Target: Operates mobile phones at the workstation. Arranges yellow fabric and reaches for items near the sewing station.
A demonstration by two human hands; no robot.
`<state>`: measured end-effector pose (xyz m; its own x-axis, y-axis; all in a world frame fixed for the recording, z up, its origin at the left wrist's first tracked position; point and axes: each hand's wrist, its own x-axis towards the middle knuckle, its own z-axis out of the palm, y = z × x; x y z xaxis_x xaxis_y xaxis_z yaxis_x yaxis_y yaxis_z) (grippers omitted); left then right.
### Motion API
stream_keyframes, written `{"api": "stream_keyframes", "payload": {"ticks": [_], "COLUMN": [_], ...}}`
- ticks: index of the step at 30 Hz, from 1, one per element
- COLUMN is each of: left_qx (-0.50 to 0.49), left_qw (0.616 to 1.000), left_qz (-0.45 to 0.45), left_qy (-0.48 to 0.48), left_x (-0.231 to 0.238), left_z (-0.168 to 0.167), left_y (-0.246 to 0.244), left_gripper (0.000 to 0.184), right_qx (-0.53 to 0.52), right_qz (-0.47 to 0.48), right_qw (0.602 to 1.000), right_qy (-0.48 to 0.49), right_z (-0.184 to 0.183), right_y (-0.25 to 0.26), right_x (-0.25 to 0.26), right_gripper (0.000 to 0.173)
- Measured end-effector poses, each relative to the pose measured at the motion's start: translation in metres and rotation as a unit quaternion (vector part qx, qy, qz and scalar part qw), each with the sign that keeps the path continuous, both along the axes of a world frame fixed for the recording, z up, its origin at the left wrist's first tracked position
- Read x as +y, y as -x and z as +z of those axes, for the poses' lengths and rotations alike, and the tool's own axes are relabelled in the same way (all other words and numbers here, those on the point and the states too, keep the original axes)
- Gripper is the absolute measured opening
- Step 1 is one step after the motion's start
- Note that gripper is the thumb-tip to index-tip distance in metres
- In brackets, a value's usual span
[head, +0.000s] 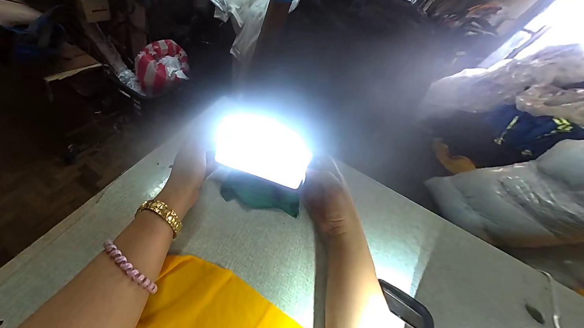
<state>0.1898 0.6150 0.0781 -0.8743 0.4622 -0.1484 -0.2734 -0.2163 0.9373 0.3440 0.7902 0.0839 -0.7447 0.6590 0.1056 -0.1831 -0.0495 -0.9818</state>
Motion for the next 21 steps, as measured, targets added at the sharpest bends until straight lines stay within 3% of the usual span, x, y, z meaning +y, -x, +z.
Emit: {"api": "stream_keyframes", "payload": {"ticks": [21], "left_qx": [0.025], "left_qw": [0.999], "left_qz": [-0.035], "left_qy": [0.019], "left_x": [-0.009], "left_z": [0.008], "left_y": [-0.012], "left_gripper": [0.045], "right_qx": [-0.048], "right_qz": [0.002], "right_qw": [0.999], "right_qy": [-0.011], "right_z": [0.000], "right_y": [-0.004], "right_x": [-0.006], "right_gripper": [0.046]}}
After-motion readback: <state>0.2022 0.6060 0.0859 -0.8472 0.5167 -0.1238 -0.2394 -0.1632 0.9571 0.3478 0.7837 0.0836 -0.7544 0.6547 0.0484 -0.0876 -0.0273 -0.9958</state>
